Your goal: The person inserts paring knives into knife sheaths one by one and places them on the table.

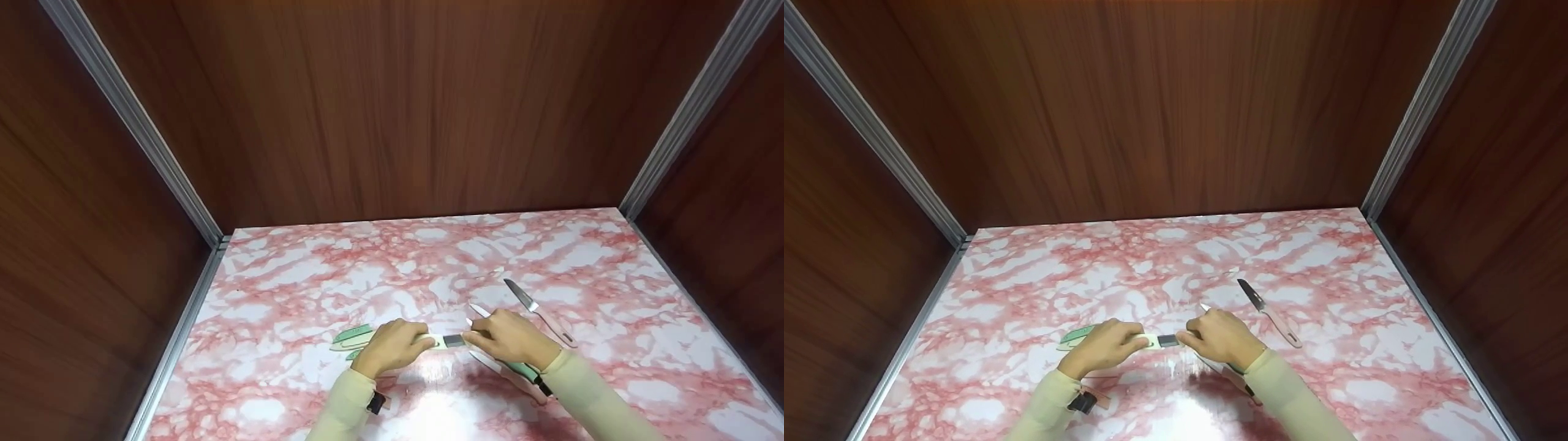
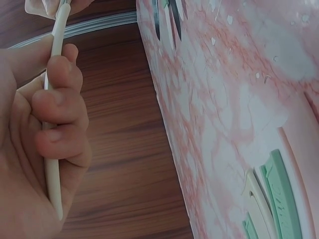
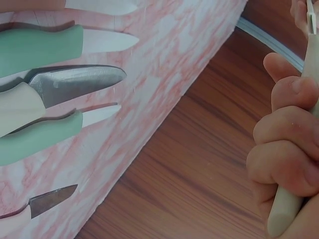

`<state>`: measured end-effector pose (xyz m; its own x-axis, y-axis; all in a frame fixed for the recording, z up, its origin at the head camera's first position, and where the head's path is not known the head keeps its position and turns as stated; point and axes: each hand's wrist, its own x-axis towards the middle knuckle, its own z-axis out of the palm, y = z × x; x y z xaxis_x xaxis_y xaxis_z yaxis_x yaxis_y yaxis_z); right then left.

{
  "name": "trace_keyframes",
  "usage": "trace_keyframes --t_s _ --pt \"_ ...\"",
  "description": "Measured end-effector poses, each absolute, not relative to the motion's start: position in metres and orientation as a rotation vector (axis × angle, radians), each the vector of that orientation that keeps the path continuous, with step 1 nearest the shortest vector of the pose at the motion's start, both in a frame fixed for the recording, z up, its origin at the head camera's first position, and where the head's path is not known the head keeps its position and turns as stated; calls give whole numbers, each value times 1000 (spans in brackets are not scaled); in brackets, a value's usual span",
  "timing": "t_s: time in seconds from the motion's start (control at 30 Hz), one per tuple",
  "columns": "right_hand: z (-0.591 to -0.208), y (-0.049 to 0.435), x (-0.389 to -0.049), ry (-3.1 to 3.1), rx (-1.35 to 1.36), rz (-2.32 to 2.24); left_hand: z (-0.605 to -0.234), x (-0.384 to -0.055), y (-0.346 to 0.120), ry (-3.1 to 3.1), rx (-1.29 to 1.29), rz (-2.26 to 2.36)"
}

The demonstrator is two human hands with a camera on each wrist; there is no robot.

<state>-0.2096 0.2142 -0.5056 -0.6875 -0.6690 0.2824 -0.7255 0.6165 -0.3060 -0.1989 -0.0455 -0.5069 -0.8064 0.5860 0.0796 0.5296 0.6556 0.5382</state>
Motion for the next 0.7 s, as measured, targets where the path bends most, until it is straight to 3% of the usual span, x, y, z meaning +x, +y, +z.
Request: trace_keyframes --t_s 0.7 --pt "-505 208 -208 -2772 1116 625 -509 -201 -42 2805 941 842"
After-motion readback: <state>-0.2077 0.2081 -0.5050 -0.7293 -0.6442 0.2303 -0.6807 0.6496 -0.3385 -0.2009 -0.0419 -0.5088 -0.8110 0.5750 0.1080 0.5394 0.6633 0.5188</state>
